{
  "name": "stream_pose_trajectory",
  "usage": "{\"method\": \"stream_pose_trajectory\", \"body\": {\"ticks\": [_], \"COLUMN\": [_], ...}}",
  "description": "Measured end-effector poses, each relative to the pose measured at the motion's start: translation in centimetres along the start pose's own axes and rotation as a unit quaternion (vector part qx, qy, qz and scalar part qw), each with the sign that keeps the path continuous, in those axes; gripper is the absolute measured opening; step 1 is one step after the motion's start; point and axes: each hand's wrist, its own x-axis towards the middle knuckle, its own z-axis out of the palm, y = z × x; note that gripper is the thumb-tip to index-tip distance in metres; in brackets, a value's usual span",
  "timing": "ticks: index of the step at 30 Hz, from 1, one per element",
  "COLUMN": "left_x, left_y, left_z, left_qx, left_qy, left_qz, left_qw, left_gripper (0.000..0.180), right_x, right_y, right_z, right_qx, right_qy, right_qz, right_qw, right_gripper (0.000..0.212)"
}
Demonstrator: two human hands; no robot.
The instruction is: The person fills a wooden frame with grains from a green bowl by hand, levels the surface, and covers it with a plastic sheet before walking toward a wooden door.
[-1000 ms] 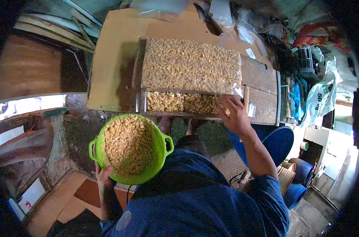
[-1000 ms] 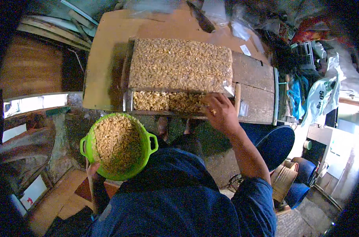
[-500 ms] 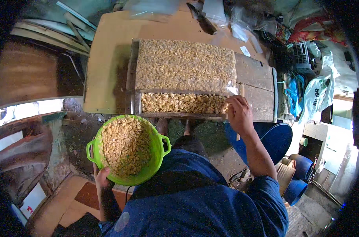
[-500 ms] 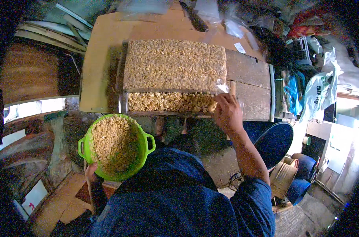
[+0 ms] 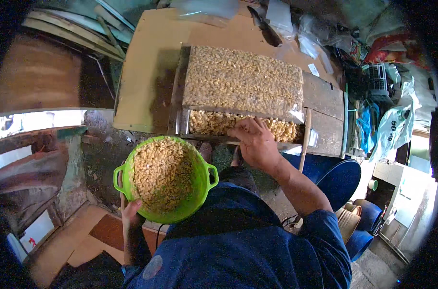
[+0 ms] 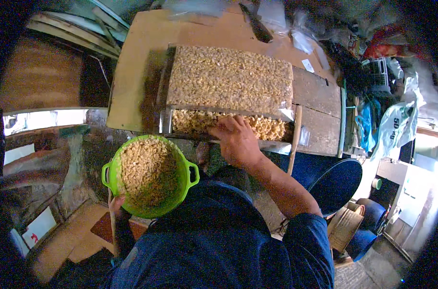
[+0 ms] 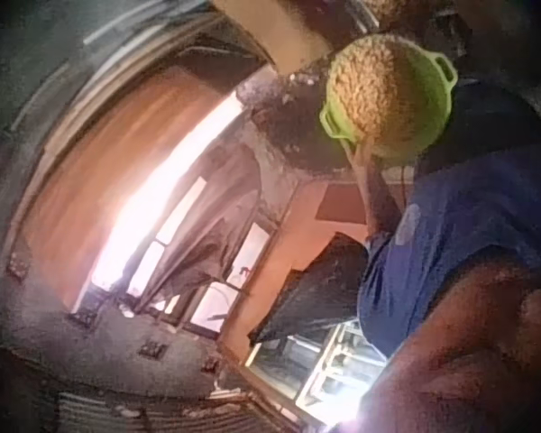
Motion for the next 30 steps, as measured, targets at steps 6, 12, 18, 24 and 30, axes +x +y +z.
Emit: {"method": "stream_pose_trajectory", "body": {"ticks": [6, 12, 18, 24, 30], "left_x": [0.1, 1.0, 0.7, 0.0, 0.0], "left_y": [-1.1, -1.5, -0.3, -0.9, 2.3], "left_z": [-5.1, -2.6, -0.5, -2.4, 2.5], "left_qx": [0.018, -0.034, -0.035, 0.025, 0.047], "left_qy": [-0.014, -0.045, -0.037, 0.030, 0.034], "left_qz": [-0.015, 0.034, 0.057, -0.015, 0.081], "left_qw": [1.000, 0.998, 0.997, 0.999, 0.995], "left_gripper": [0.080, 0.080, 0.080, 0.084, 0.080], "right_x": [1.3, 3.0, 5.8, 7.1, 6.4], "right_y": [-1.2, -2.3, -4.4, -4.6, -4.9], "right_z": [0.7, 2.2, 2.8, 3.1, 2.8], "right_qx": [0.018, -0.007, 0.035, -0.001, 0.047], "right_qy": [-0.004, -0.014, 0.017, 0.025, 0.015], "right_qz": [-0.024, -0.052, -0.045, -0.038, -0.056], "right_qw": [1.000, 0.999, 0.998, 0.999, 0.997], "right_gripper": [0.043, 0.043, 0.044, 0.039, 0.032]}}
